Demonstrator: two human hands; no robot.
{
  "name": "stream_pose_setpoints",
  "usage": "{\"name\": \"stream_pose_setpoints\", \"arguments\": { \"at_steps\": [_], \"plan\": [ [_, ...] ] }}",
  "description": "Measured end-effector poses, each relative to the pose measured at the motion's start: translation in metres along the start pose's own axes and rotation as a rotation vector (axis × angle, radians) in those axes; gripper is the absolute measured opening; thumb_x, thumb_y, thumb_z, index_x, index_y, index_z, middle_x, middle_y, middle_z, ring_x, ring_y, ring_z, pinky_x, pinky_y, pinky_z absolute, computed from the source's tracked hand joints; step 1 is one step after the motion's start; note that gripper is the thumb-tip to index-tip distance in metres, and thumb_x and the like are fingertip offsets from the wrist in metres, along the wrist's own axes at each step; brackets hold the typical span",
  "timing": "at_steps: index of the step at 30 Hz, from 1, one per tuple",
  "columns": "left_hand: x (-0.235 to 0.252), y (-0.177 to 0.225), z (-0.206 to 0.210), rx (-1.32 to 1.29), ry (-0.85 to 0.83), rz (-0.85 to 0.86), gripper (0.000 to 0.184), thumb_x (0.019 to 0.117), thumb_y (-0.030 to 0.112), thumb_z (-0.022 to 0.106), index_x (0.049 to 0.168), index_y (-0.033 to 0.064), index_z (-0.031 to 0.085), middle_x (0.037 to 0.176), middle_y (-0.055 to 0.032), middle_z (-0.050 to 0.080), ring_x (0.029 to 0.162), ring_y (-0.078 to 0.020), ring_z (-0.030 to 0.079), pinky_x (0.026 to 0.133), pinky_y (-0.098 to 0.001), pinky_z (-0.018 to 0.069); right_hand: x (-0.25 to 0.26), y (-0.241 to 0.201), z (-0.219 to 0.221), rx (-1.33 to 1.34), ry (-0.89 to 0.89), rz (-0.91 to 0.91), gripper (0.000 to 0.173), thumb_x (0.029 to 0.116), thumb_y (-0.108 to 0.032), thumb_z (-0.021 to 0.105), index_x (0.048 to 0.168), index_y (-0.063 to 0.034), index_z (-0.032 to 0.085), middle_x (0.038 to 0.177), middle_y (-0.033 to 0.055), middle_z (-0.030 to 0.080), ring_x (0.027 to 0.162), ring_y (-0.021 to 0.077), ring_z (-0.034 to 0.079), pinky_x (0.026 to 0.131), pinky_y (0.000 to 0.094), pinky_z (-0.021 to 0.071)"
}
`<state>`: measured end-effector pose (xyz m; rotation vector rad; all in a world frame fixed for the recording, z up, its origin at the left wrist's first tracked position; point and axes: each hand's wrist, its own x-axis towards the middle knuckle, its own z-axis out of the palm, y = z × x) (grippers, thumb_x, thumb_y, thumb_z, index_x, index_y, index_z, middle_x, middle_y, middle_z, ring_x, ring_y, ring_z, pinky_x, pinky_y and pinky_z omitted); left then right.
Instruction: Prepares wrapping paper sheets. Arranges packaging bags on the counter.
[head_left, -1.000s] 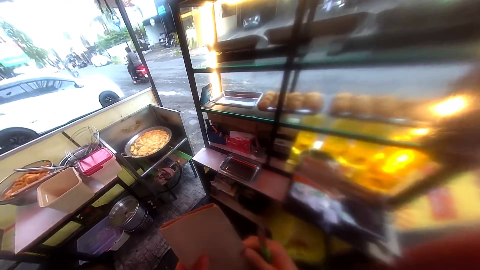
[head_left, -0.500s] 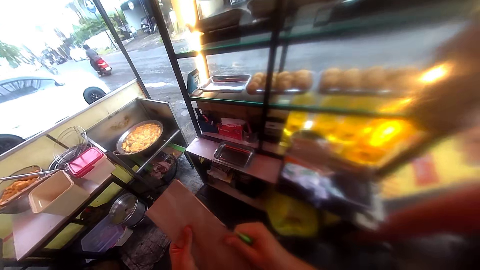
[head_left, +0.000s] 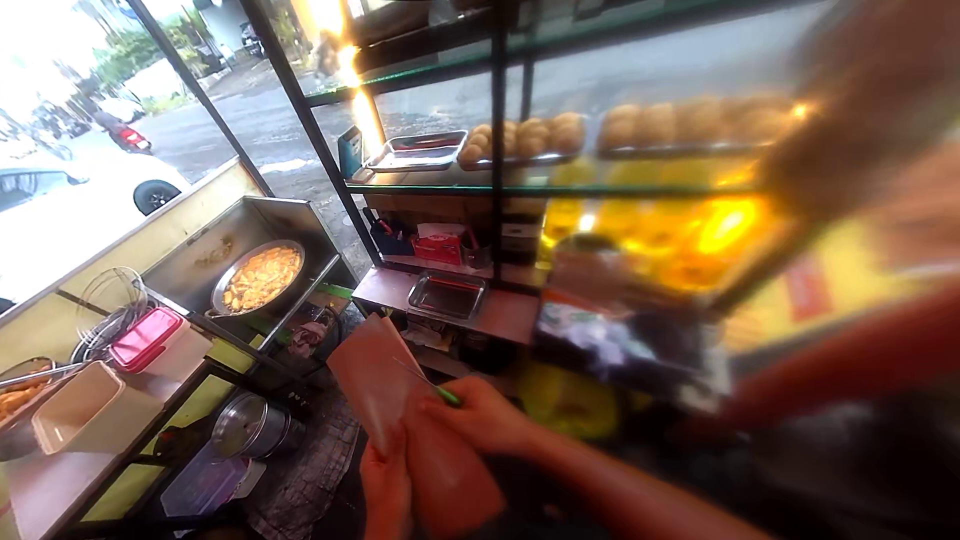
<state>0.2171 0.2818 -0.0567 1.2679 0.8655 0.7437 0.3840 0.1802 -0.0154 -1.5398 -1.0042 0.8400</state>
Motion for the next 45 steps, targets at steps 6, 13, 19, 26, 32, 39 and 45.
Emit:
{"name": "stream_pose_setpoints", "arguments": {
  "at_steps": [6,13,19,26,32,39,45],
  "plan": [
    [0.016,-0.006,0.026,-0.073,0.05,-0.102,0.04,0.1075,0.032,0.053,0.114,-0.0058,0.065,0.089,-0.0193,0.073,0.078,-0.0261,0.075,0.072,-0.0426,0.0653,0.001,-0.002,-0.025,-0.076,-0.045,0.096,0.055,0.103,-0.056,0.054,0.076,-0.009,0.065,0.061,0.0013,0.053,0.055,0.0127,0.051,0.054,0.0351,0.0442],
    [0.033,-0.009,0.05,-0.155,-0.031,-0.214,0.054,0.1085,0.046,0.043,0.123,-0.0015,0.064,0.1,-0.0188,0.073,0.09,-0.0261,0.074,0.08,-0.0449,0.0633,-0.009,0.004,-0.047,-0.15,-0.079,0.126,0.056,0.1027,-0.056,0.055,0.074,-0.0087,0.064,0.06,0.0005,0.052,0.055,0.0123,0.052,0.053,0.0354,0.0438],
    [0.038,-0.018,0.077,-0.202,0.011,-0.216,0.055,0.1069,0.047,0.047,0.12,-0.0028,0.065,0.097,-0.0209,0.073,0.086,-0.0285,0.075,0.076,-0.0473,0.0642,-0.007,0.006,-0.073,-0.123,-0.113,0.12,0.059,0.1021,-0.059,0.053,0.075,-0.0084,0.063,0.063,0.0016,0.054,0.057,0.0132,0.054,0.055,0.0366,0.0454],
    [0.037,-0.012,0.111,-0.178,-0.045,-0.227,0.054,0.1074,0.046,0.047,0.122,-0.0034,0.064,0.099,-0.0212,0.073,0.088,-0.029,0.075,0.078,-0.0471,0.064,-0.022,0.013,-0.103,-0.021,0.003,0.088,0.049,0.0988,-0.053,0.064,0.078,-0.0088,0.063,0.063,-0.0004,0.058,0.055,0.0092,0.057,0.054,0.03,0.0503],
    [0.046,-0.01,0.142,-0.277,0.054,-0.24,0.053,0.1072,0.048,0.046,0.124,0.0012,0.062,0.1,-0.017,0.073,0.088,-0.0245,0.074,0.076,-0.0441,0.0634,-0.064,0.03,-0.144,0.031,0.201,-0.083,0.045,0.1118,-0.045,0.035,0.114,-0.0122,0.066,0.078,0.0002,0.056,0.066,0.0123,0.054,0.063,0.032,0.0495],
    [0.062,-0.001,0.158,-0.325,0.113,-0.201,0.053,0.106,0.051,0.047,0.122,0.0023,0.063,0.098,-0.0168,0.072,0.086,-0.0253,0.073,0.075,-0.0449,0.0635,-0.122,0.079,-0.143,-0.196,0.306,-0.153,0.036,0.1102,-0.043,0.046,0.105,-0.0135,0.065,0.076,-0.0005,0.061,0.066,0.0107,0.06,0.06,0.0327,0.0524],
    [0.087,-0.007,0.147,-0.279,0.143,-0.165,0.052,0.1055,0.05,0.049,0.12,0.0024,0.063,0.096,-0.0157,0.073,0.085,-0.0243,0.074,0.074,-0.044,0.0635,-0.11,0.085,-0.128,-0.245,0.364,-0.039,0.04,0.1058,-0.052,0.051,0.1,-0.0143,0.063,0.069,-0.001,0.057,0.061,0.0122,0.057,0.055,0.0342,0.0498]
  ]
}}
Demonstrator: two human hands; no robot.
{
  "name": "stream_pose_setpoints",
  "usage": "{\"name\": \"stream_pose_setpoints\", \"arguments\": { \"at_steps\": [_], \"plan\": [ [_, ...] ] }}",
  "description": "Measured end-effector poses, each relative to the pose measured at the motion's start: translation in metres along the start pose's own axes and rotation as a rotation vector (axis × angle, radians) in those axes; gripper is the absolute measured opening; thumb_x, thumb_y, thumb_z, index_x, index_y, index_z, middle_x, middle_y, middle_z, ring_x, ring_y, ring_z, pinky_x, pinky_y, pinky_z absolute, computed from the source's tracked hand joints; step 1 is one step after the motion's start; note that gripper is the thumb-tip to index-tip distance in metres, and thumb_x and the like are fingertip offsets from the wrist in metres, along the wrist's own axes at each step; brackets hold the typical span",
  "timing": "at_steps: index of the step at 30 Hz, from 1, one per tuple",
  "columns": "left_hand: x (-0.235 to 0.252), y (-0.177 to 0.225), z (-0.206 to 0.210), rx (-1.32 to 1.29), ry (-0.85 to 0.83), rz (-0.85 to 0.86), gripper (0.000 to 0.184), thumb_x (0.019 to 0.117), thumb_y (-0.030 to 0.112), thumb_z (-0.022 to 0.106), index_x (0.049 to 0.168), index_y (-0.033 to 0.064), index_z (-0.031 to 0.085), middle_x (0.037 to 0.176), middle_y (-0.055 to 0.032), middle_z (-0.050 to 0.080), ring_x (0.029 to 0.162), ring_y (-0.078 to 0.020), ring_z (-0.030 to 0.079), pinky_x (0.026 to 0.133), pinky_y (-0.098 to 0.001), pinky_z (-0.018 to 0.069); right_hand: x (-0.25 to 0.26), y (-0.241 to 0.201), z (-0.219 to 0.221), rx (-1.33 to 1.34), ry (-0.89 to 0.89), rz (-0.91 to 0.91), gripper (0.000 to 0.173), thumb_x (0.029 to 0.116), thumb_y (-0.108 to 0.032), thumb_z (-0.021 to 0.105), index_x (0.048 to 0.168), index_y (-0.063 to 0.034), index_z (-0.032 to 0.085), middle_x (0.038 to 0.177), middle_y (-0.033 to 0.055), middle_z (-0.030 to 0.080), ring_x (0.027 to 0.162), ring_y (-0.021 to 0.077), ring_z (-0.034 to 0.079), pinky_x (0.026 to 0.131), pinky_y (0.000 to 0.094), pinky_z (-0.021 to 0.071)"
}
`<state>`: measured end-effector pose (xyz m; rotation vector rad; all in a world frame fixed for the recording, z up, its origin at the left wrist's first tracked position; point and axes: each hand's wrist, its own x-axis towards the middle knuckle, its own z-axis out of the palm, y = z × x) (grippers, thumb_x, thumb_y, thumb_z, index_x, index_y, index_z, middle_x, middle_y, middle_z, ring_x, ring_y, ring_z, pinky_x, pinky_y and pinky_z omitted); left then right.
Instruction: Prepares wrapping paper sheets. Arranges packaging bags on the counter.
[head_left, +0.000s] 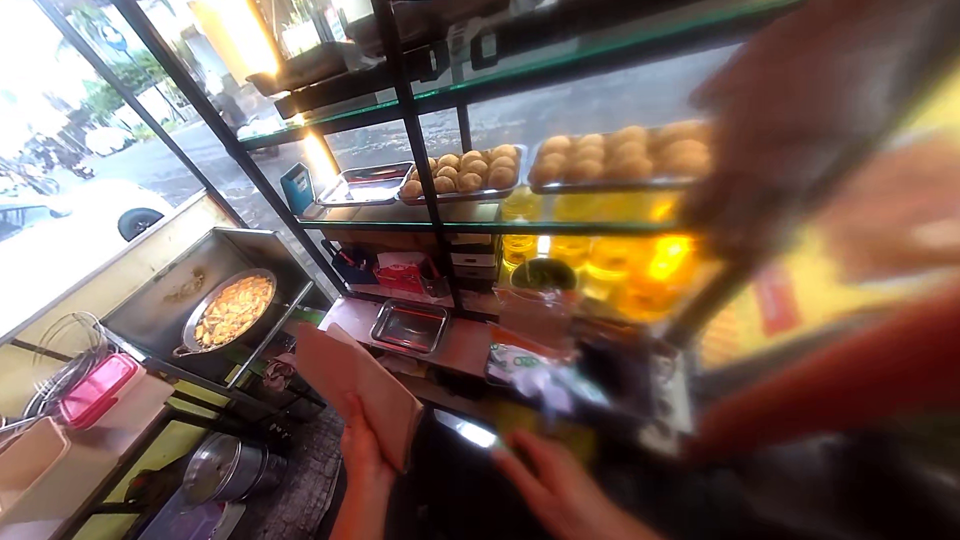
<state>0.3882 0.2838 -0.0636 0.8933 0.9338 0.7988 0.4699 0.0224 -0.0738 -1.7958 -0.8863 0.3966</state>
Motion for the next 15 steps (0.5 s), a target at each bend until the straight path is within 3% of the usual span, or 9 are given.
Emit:
{"name": "stream_pose_setpoints", "arguments": {
  "at_steps": [4,6,7,10,13,15],
  "plan": [
    [0.042,0.0,-0.027,0.048,-0.028,0.025,0.052,0.1073,0.047,0.047,0.123,0.0008,0.063,0.097,-0.0172,0.073,0.086,-0.0257,0.074,0.076,-0.0453,0.0637,0.027,0.009,0.031,0.112,-0.016,0.038,0.045,0.1034,-0.052,0.057,0.081,-0.0128,0.057,0.057,-0.003,0.043,0.049,0.0116,0.043,0.047,0.0323,0.0389],
    [0.07,0.001,-0.044,0.078,-0.047,0.033,0.051,0.1074,0.046,0.047,0.124,0.0003,0.062,0.098,-0.0181,0.073,0.087,-0.0266,0.074,0.076,-0.0466,0.0639,0.06,0.018,0.052,0.111,-0.031,0.137,0.047,0.1031,-0.053,0.056,0.081,-0.0121,0.057,0.059,-0.0022,0.044,0.051,0.0123,0.044,0.049,0.0329,0.0402],
    [0.087,0.001,-0.053,0.105,-0.06,0.03,0.052,0.1076,0.047,0.046,0.125,0.0002,0.062,0.098,-0.0183,0.072,0.086,-0.0268,0.074,0.076,-0.0471,0.0639,0.084,0.024,0.063,0.08,-0.046,0.212,0.048,0.1025,-0.055,0.055,0.085,-0.0107,0.059,0.065,-0.0002,0.047,0.057,0.0142,0.048,0.054,0.0348,0.0442],
    [0.151,0.004,-0.088,0.205,-0.156,-0.005,0.055,0.109,0.048,0.04,0.127,0.0001,0.061,0.097,-0.0187,0.072,0.085,-0.027,0.073,0.075,-0.0472,0.0636,0.171,0.063,0.107,-0.015,-0.03,0.393,0.054,0.1016,-0.054,0.055,0.113,-0.0026,0.065,0.1,0.0129,0.065,0.091,0.0251,0.065,0.085,0.0466,0.0562],
    [0.226,0.014,-0.121,0.281,-0.279,-0.081,0.056,0.1101,0.048,0.035,0.126,0.0011,0.061,0.094,-0.0164,0.072,0.08,-0.024,0.073,0.07,-0.0431,0.0638,0.253,0.125,0.15,-0.076,0.126,0.556,0.062,0.0993,-0.051,0.063,0.132,0.001,0.062,0.119,0.0232,0.069,0.112,0.0369,0.067,0.101,0.0577,0.0534],
    [0.283,0.025,-0.132,0.357,-0.309,-0.123,0.056,0.1101,0.047,0.037,0.124,-0.0017,0.062,0.093,-0.0191,0.073,0.08,-0.0271,0.074,0.07,-0.0455,0.0638,0.296,0.157,0.165,-0.141,0.199,0.721,0.067,0.0972,-0.051,0.066,0.135,0.0041,0.058,0.125,0.0272,0.066,0.118,0.0414,0.064,0.103,0.0602,0.051]
  ]
}}
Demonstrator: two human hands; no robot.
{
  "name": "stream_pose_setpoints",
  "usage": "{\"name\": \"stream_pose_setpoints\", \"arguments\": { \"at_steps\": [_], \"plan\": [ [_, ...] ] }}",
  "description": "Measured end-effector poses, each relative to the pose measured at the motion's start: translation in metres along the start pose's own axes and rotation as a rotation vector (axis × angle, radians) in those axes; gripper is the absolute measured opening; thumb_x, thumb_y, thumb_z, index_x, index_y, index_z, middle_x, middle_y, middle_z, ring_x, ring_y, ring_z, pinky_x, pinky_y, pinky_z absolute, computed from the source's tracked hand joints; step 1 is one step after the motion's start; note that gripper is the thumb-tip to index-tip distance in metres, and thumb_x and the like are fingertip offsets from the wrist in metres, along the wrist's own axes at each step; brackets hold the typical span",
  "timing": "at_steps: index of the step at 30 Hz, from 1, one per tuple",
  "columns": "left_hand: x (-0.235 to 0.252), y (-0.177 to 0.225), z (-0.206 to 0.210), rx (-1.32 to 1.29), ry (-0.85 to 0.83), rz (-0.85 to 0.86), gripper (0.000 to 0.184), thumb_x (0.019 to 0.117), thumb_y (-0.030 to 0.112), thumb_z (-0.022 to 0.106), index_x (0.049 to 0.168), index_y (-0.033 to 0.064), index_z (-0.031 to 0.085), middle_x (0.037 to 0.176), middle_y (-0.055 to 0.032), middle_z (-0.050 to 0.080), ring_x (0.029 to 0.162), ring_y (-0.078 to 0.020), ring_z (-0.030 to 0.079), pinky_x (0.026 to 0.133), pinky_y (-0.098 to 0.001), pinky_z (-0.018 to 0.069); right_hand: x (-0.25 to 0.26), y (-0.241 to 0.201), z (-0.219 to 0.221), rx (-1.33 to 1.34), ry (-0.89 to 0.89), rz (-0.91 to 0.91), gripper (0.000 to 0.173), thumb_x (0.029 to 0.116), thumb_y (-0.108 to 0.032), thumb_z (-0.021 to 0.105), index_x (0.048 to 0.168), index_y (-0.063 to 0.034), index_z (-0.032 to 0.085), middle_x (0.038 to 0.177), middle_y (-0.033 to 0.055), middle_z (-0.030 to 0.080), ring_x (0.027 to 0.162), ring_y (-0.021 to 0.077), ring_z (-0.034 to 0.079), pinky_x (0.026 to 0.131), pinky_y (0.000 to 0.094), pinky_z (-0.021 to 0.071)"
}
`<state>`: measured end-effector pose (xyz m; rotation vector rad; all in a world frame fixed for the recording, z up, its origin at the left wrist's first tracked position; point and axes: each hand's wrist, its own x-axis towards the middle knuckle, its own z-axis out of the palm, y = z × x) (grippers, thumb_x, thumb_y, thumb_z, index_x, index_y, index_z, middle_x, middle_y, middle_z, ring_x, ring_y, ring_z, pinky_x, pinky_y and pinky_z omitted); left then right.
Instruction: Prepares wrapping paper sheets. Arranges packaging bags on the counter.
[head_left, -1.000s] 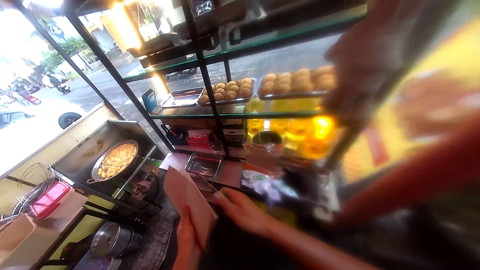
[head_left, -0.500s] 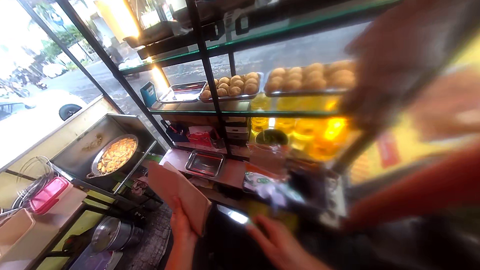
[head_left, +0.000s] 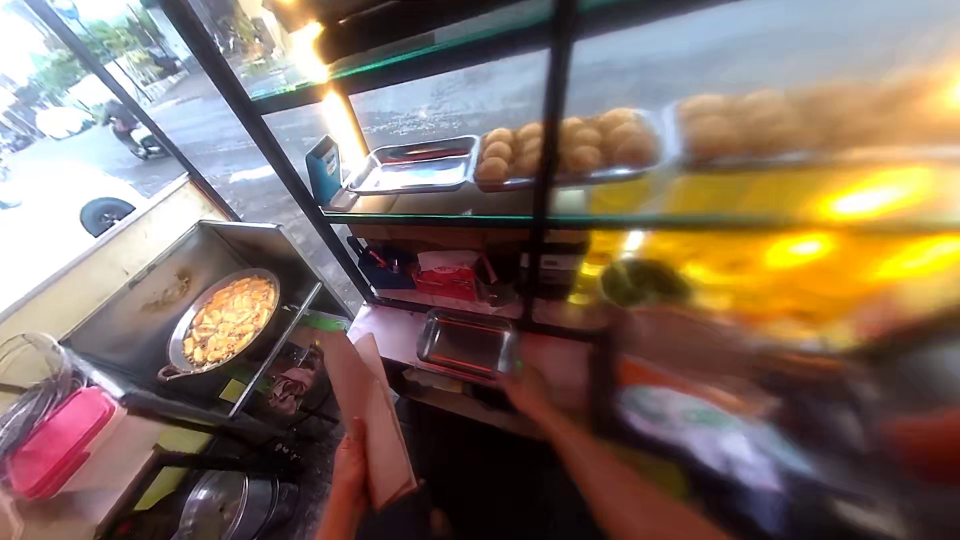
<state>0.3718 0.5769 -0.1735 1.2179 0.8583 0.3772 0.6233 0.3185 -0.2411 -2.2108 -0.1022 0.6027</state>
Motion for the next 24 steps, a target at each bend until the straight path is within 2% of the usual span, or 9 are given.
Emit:
{"name": "stream_pose_setpoints", "arguments": {
  "at_steps": [2,5,7,11,14,15,17,20,24],
  "plan": [
    [0.047,0.01,-0.024,0.134,-0.014,-0.038,0.055,0.1098,0.046,0.04,0.123,-0.0021,0.063,0.093,-0.0191,0.073,0.081,-0.0276,0.074,0.073,-0.0462,0.064,0.026,-0.001,0.015,-0.03,0.031,0.149,0.068,0.0986,-0.049,0.066,0.138,0.0057,0.054,0.127,0.0285,0.065,0.118,0.0422,0.065,0.104,0.0603,0.0504],
    [0.113,0.032,-0.045,0.427,-0.031,-0.092,0.05,0.1068,0.047,0.049,0.119,0.0021,0.067,0.092,-0.0155,0.074,0.081,-0.0256,0.074,0.075,-0.0459,0.0631,0.037,0.007,0.03,-0.023,0.109,0.184,0.044,0.1047,-0.034,0.059,0.131,0.002,0.061,0.114,0.026,0.07,0.103,0.0405,0.071,0.093,0.0614,0.0561],
    [0.155,0.043,-0.051,0.543,-0.093,-0.125,0.049,0.1039,0.05,0.054,0.118,0.0048,0.069,0.091,-0.0142,0.074,0.08,-0.0256,0.074,0.074,-0.047,0.0629,0.031,0.01,0.031,-0.033,0.201,0.194,0.036,0.1051,-0.028,0.057,0.124,0.0016,0.064,0.11,0.0263,0.07,0.1,0.0418,0.071,0.091,0.0639,0.0558],
    [0.227,0.046,-0.037,0.648,-0.135,-0.126,0.05,0.1012,0.05,0.06,0.112,0.0024,0.069,0.088,-0.014,0.073,0.077,-0.0253,0.072,0.073,-0.0472,0.0619,-0.011,0.008,0.025,-0.065,0.379,0.392,0.043,0.1082,-0.029,0.052,0.134,0.0046,0.059,0.12,0.031,0.066,0.113,0.0464,0.065,0.099,0.0645,0.0506],
    [0.263,0.033,-0.014,0.656,-0.125,-0.091,0.046,0.0998,0.046,0.065,0.111,0.0015,0.07,0.088,-0.0141,0.073,0.077,-0.0248,0.072,0.075,-0.0474,0.061,-0.026,0.019,0.023,-0.12,0.416,0.521,0.05,0.1095,-0.032,0.049,0.144,0.0044,0.051,0.131,0.0319,0.061,0.124,0.0465,0.061,0.106,0.0632,0.0463],
    [0.271,0.028,-0.006,0.664,-0.13,-0.078,0.045,0.1003,0.044,0.065,0.113,0.0006,0.068,0.091,-0.0151,0.073,0.08,-0.0254,0.072,0.078,-0.048,0.0606,-0.029,0.023,0.024,-0.122,0.429,0.521,0.053,0.1095,-0.033,0.049,0.147,0.0042,0.047,0.134,0.0322,0.06,0.126,0.0465,0.059,0.108,0.0631,0.0451],
    [0.281,0.013,0.004,0.717,-0.123,-0.071,0.049,0.1002,0.041,0.066,0.123,-0.0023,0.062,0.102,-0.02,0.072,0.093,-0.0303,0.071,0.088,-0.0523,0.0576,-0.038,0.026,0.027,-0.118,0.475,0.491,0.056,0.1087,-0.038,0.05,0.143,0.0062,0.051,0.134,0.0328,0.059,0.127,0.046,0.058,0.109,0.0622,0.0448],
    [0.29,0.001,0.008,0.858,-0.082,-0.033,0.061,0.0992,0.038,0.068,0.139,-0.0035,0.049,0.121,-0.0263,0.066,0.114,-0.037,0.066,0.1,-0.0563,0.0513,-0.06,0.021,0.042,-0.127,0.562,0.391,0.057,0.1078,-0.045,0.049,0.122,0.0087,0.062,0.127,0.0324,0.058,0.12,0.046,0.059,0.102,0.0603,0.0494],
    [0.297,-0.001,0.0,0.795,-0.132,0.048,0.069,0.0953,0.03,0.075,0.148,0.0012,0.041,0.127,-0.0229,0.065,0.115,-0.032,0.066,0.101,-0.0515,0.0538,-0.086,0.01,0.086,-0.08,0.478,0.187,0.053,0.1047,-0.049,0.053,0.113,0.0009,0.07,0.11,0.0203,0.069,0.1,0.0313,0.069,0.089,0.0506,0.0582]
  ]
}}
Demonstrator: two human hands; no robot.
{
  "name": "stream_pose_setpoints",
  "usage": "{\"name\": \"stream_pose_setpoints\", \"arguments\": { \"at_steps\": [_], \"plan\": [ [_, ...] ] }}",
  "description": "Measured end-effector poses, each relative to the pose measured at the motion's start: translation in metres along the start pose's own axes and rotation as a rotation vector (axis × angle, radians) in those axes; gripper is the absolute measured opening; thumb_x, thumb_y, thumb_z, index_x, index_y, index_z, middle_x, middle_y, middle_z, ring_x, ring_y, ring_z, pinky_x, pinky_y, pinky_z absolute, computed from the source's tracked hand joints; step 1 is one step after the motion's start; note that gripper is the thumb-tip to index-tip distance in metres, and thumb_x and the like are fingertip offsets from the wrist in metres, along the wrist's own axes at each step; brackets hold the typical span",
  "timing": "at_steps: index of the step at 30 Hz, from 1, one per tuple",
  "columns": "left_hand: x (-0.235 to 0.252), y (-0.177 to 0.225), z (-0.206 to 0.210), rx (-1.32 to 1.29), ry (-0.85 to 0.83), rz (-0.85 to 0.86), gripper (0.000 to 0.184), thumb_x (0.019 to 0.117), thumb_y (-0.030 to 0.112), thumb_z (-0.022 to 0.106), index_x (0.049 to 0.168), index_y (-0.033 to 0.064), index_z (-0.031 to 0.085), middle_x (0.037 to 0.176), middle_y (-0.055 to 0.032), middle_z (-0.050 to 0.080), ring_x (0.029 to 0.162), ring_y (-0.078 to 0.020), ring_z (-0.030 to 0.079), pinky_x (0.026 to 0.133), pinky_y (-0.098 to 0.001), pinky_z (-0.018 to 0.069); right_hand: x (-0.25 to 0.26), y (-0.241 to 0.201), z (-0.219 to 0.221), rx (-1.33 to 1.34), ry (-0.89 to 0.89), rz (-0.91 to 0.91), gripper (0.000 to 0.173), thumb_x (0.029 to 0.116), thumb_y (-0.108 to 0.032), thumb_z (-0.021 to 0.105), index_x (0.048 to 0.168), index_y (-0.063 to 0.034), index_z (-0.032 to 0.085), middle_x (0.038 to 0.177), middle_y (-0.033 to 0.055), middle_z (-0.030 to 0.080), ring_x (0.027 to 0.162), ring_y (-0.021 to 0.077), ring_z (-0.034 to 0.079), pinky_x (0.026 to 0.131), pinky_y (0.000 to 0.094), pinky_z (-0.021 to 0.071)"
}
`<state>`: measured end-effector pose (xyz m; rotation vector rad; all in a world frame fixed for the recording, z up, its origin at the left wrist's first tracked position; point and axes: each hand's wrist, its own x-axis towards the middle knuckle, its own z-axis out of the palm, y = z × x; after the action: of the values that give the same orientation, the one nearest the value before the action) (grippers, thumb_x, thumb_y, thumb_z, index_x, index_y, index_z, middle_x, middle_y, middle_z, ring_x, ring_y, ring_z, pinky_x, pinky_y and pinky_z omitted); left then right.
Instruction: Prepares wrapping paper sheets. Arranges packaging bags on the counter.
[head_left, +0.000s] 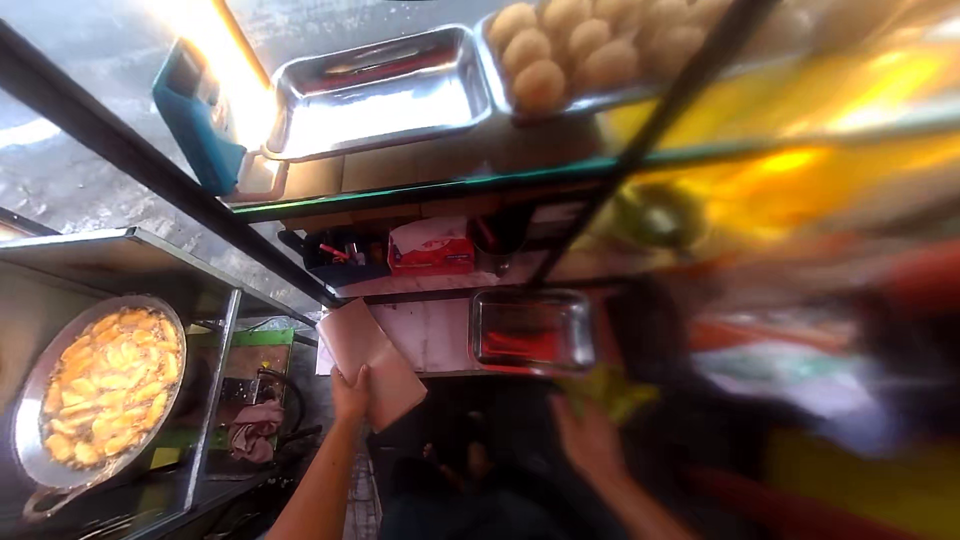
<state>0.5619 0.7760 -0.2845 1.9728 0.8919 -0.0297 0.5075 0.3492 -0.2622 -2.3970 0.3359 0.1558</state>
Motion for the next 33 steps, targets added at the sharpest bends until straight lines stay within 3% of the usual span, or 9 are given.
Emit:
{"name": "stream_pose_setpoints", "arguments": {
  "at_steps": [4,9,14,17,22,25,27,30,33],
  "plan": [
    [-0.008,-0.002,-0.015,-0.094,-0.202,0.126,0.069,0.0946,0.025,0.076,0.152,0.0093,0.04,0.12,-0.0155,0.069,0.103,-0.0234,0.072,0.091,-0.0461,0.0613,-0.013,-0.035,0.048,0.208,-0.338,0.025,0.053,0.101,-0.057,0.055,0.105,-0.0063,0.07,0.094,0.0081,0.069,0.083,0.0196,0.067,0.079,0.0431,0.0585],
    [0.015,0.027,-0.01,-0.158,-0.363,0.164,0.073,0.0957,0.017,0.074,0.156,0.0122,0.033,0.116,-0.0131,0.072,0.1,-0.0221,0.074,0.089,-0.0431,0.0628,-0.005,-0.106,0.112,0.498,-0.58,0.118,0.053,0.0917,-0.056,0.072,0.119,-0.0102,0.07,0.107,0.0028,0.074,0.096,0.0136,0.072,0.091,0.0382,0.0612],
    [0.074,0.032,0.006,-0.01,-0.541,0.217,0.077,0.0953,0.019,0.075,0.159,0.0163,0.031,0.118,-0.015,0.071,0.103,-0.0244,0.072,0.092,-0.0466,0.0609,0.008,-0.152,0.165,0.578,-0.521,0.261,0.043,0.1008,-0.043,0.065,0.121,-0.0048,0.067,0.1,0.0093,0.072,0.086,0.0183,0.071,0.082,0.0405,0.0606],
    [0.09,0.029,0.007,0.017,-0.636,0.248,0.077,0.095,0.019,0.075,0.158,0.018,0.032,0.118,-0.0126,0.073,0.101,-0.0229,0.073,0.09,-0.0448,0.0619,0.011,-0.162,0.191,0.612,-0.375,0.327,0.03,0.0988,-0.029,0.069,0.111,-0.0017,0.066,0.099,0.0108,0.073,0.089,0.0207,0.072,0.085,0.0427,0.0617],
    [0.1,0.021,0.008,-0.215,-0.723,0.193,0.074,0.097,0.01,0.07,0.159,0.0143,0.029,0.12,-0.0149,0.071,0.105,-0.0256,0.072,0.093,-0.0458,0.0609,0.003,-0.176,0.209,0.638,-0.241,0.388,0.044,0.0991,-0.048,0.065,0.105,-0.0042,0.067,0.083,0.009,0.061,0.076,0.0213,0.061,0.075,0.0441,0.0548],
    [0.097,0.025,0.013,-0.125,-0.702,0.298,0.08,0.0938,0.005,0.073,0.159,0.0121,0.027,0.125,-0.0156,0.069,0.108,-0.0258,0.071,0.093,-0.0452,0.0607,-0.002,-0.174,0.217,0.647,-0.21,0.403,0.036,0.098,-0.039,0.069,0.095,-0.0035,0.064,0.076,0.0077,0.058,0.069,0.02,0.057,0.069,0.0424,0.052],
    [0.089,0.037,0.016,0.143,-0.53,0.486,0.09,0.0876,0.01,0.079,0.161,0.0118,0.026,0.139,-0.0177,0.058,0.118,-0.0294,0.064,0.097,-0.0491,0.0575,-0.001,-0.173,0.219,0.647,-0.143,0.44,0.032,0.0942,-0.032,0.076,0.089,-0.0031,0.062,0.073,0.008,0.058,0.066,0.0201,0.056,0.064,0.042,0.0515],
    [0.07,0.052,0.019,0.436,-0.312,0.797,0.094,0.084,0.023,0.082,0.162,0.0133,0.029,0.165,-0.02,0.027,0.149,-0.0409,0.033,0.116,-0.0609,0.0373,0.0,-0.175,0.218,0.649,-0.08,0.493,0.033,0.0923,-0.029,0.079,0.082,-0.0034,0.059,0.069,0.0085,0.056,0.059,0.0202,0.054,0.056,0.0408,0.049],
    [0.07,0.037,0.041,0.646,-0.318,1.116,0.088,0.0954,0.051,0.061,0.164,0.0126,0.022,0.172,-0.0134,0.015,0.159,-0.032,0.01,0.126,-0.059,0.0147,0.004,-0.171,0.215,0.637,-0.016,0.482,0.029,0.0888,-0.024,0.08,0.08,-0.006,0.059,0.069,0.0054,0.055,0.062,0.0186,0.053,0.059,0.0403,0.0475]
  ]
}}
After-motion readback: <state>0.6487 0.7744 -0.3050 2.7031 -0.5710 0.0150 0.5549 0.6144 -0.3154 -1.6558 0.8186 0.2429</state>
